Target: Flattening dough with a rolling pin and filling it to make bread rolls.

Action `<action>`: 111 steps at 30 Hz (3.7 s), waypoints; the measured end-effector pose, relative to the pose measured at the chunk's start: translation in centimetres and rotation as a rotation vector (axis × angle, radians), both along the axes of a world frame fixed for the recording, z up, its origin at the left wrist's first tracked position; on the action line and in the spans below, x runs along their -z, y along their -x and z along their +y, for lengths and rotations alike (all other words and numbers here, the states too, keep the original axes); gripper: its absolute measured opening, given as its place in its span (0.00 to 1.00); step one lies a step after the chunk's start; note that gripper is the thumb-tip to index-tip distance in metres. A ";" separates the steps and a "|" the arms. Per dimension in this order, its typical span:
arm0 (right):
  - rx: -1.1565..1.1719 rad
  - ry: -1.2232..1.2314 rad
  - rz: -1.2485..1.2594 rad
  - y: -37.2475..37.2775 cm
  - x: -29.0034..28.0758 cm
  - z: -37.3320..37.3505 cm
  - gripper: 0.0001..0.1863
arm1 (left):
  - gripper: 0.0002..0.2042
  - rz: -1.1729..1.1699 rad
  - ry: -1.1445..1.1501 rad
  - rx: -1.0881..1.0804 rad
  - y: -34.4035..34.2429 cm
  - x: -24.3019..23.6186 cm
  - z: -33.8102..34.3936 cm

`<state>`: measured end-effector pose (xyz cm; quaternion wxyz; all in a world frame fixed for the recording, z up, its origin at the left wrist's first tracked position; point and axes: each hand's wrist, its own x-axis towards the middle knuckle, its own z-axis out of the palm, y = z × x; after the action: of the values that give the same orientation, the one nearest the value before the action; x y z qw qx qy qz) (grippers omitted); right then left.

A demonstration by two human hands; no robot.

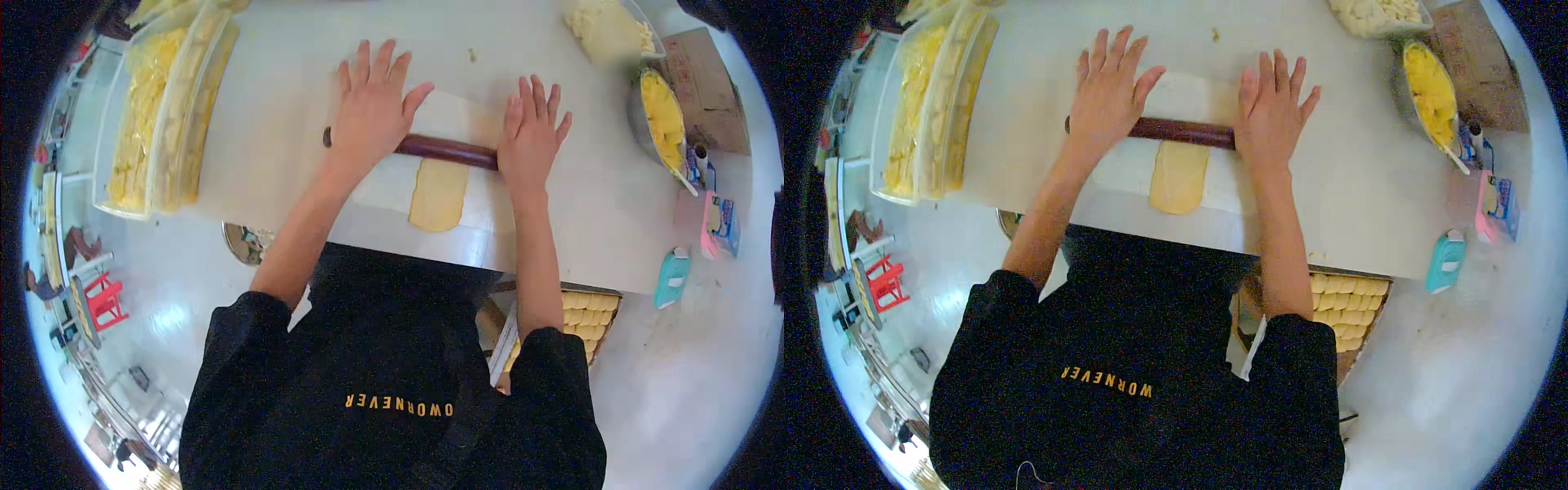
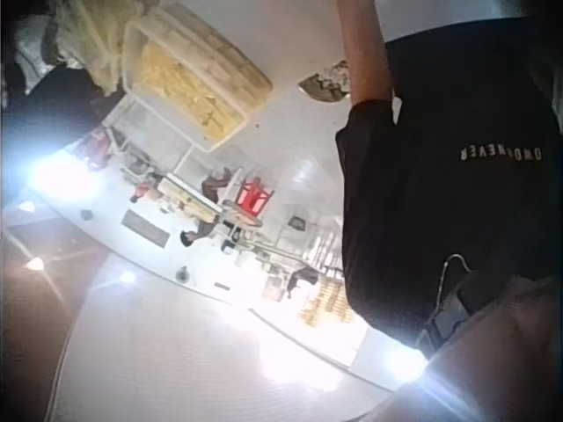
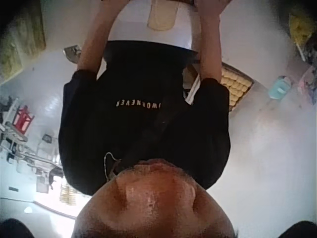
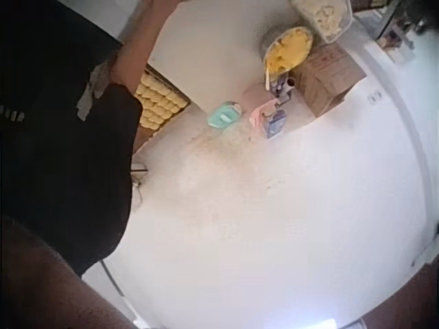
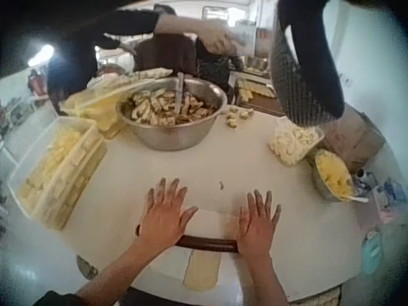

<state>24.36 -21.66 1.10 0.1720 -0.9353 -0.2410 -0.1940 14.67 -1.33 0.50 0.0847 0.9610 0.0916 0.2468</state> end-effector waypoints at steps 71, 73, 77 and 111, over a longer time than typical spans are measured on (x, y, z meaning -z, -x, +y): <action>-0.086 -0.504 0.674 9.3 -3.3 -8.6 0.06 | 0.16 0.000 0.151 -0.259 15.5 1.0 -0.8; -0.212 -0.304 0.555 9.6 -2.8 -8.5 0.05 | 0.16 -0.009 0.149 -0.253 15.5 1.1 -0.8; -0.133 0.082 0.379 8.1 -2.3 -10.9 0.08 | 0.17 0.017 0.164 -0.269 15.6 1.0 -0.8; -0.400 -0.075 0.024 -34.8 1.8 13.6 0.40 | 0.18 -0.008 0.191 -0.272 15.0 0.2 0.0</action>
<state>59.12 -8.10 -0.68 0.2445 -0.8640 -0.4124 -0.1538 -0.38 -1.37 0.33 0.1419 0.9264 0.2435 0.2499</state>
